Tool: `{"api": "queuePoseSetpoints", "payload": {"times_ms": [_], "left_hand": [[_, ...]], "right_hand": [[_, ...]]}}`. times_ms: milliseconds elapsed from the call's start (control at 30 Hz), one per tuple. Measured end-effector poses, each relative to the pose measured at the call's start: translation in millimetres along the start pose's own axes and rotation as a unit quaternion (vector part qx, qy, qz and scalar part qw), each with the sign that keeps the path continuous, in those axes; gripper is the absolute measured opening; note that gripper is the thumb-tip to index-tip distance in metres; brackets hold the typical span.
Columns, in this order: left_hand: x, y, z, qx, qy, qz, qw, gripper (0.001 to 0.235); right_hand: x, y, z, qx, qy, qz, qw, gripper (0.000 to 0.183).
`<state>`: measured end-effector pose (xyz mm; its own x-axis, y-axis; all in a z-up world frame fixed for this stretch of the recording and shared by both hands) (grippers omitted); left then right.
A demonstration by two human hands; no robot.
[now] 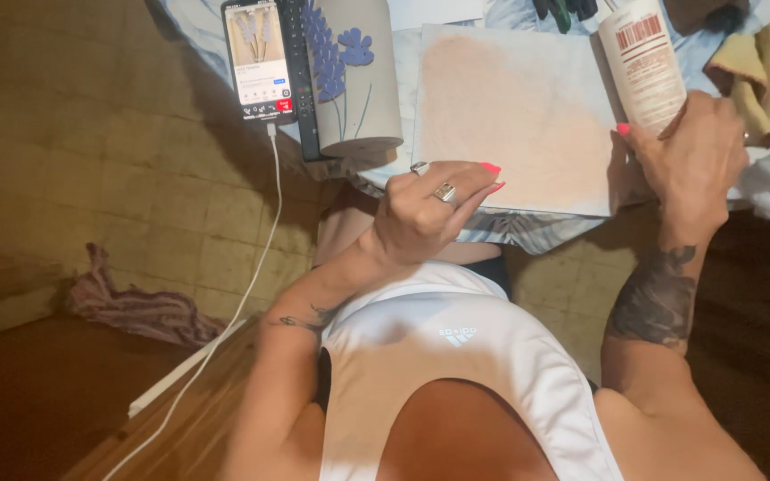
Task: Gluing small blue floral paper cutouts onto a white candle to create a decorative pattern.
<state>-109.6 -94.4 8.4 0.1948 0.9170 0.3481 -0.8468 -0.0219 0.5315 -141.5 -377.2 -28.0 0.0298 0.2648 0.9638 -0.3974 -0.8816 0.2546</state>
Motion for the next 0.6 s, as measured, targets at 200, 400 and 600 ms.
{"api": "queuePoseSetpoints", "payload": {"times_ms": [200,400,600], "left_hand": [[0,5,12,-0.059,-0.018,0.067,0.996,0.005],[-8,4,16,-0.071,-0.025,0.083,0.994,0.006],[-12,1,9,-0.063,-0.023,0.074,0.995,0.005]], "right_hand": [[46,-4,-22,0.084,0.140,0.393,0.905,0.029],[49,-22,-38,0.007,0.153,0.759,0.632,0.061],[62,-54,-55,-0.203,0.223,0.842,0.447,0.093]]}}
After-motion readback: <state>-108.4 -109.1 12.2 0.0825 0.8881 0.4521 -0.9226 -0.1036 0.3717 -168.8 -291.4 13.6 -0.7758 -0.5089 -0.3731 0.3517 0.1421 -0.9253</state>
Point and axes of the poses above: each hand's wrist, its own z-axis towards the middle knuckle, its own x-axis out of the back of the hand, y = z × x, the point moved 2 cm from there along z, towards the middle knuckle, and after that the axes turned 13 degrees about -z, right-handed, at the moved point
